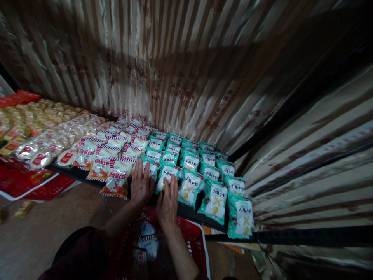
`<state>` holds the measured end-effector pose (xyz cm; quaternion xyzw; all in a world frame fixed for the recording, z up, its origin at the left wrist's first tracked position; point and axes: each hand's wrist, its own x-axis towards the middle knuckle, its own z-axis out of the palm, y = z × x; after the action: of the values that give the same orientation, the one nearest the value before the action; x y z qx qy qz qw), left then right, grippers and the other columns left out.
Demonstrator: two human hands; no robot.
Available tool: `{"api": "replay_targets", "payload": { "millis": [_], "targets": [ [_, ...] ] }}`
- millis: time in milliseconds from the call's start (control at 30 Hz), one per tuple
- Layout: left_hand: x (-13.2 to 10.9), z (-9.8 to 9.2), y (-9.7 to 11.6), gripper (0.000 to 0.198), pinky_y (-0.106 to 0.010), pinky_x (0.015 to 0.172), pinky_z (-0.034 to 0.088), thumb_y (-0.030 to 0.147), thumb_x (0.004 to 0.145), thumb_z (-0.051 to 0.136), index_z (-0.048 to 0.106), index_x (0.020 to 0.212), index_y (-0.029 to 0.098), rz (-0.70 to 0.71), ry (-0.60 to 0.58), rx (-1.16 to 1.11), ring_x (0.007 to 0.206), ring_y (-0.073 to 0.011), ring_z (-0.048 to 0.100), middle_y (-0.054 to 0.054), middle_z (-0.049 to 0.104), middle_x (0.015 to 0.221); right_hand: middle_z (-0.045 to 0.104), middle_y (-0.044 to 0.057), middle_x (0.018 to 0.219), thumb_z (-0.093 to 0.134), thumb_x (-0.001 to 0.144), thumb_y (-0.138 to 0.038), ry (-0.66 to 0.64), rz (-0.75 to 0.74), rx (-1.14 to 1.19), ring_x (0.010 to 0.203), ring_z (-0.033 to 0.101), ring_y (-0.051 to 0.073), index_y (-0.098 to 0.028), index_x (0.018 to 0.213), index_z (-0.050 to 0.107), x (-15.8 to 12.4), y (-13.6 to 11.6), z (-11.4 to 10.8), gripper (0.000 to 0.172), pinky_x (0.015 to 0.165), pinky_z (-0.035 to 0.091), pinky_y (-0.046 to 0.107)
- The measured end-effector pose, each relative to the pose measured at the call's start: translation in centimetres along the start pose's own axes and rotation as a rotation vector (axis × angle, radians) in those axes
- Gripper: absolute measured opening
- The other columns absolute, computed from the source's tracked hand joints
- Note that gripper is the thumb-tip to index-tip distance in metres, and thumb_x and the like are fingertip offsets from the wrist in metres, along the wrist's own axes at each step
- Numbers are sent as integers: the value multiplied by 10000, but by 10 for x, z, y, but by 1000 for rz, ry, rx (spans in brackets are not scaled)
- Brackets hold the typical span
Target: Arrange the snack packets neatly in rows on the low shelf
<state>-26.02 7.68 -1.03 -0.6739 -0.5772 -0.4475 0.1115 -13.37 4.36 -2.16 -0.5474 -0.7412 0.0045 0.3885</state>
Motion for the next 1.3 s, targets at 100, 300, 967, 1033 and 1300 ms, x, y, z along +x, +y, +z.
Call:
{"api": "replay_targets", "payload": {
  "millis": [100,300,967,1033,1300],
  "targets": [
    [0,0,0,544,-565,1089,267,246,915,443,275,1418,126,-20,-7,-2,1428,-326,94,-215,113,1538,237,163,1529,322,948,-214,33,-26,-24,1437,120,274,-137,1418,329,0,1,-7,476,1062,329,576],
    [2,-1,-1,512,-563,1098,258,274,924,430,316,1402,132,-43,-24,-32,1432,-317,77,-198,127,1542,264,158,1521,323,957,-322,150,79,-211,1432,110,320,-160,1406,384,5,23,-32,482,1057,263,609],
    [3,4,10,519,-554,1110,238,311,929,429,332,1406,129,-108,14,-3,1431,-322,87,-183,117,1547,274,197,1505,353,953,-379,151,110,-300,1410,177,305,-107,1370,417,12,51,-36,503,1057,291,543],
    [2,2,10,538,-561,1109,231,305,925,435,317,1417,120,-108,18,21,1429,-338,78,-185,82,1551,263,195,1512,360,951,-394,156,107,-306,1414,162,316,-114,1401,377,10,52,-36,531,1054,283,561],
    [-2,-3,8,629,-562,1105,242,255,921,439,163,1474,135,-24,24,59,1426,-348,78,-178,-3,1555,262,164,1521,410,946,-332,169,-7,-269,1422,152,326,-152,1447,303,3,31,-41,543,1069,269,571]
  ]
}}
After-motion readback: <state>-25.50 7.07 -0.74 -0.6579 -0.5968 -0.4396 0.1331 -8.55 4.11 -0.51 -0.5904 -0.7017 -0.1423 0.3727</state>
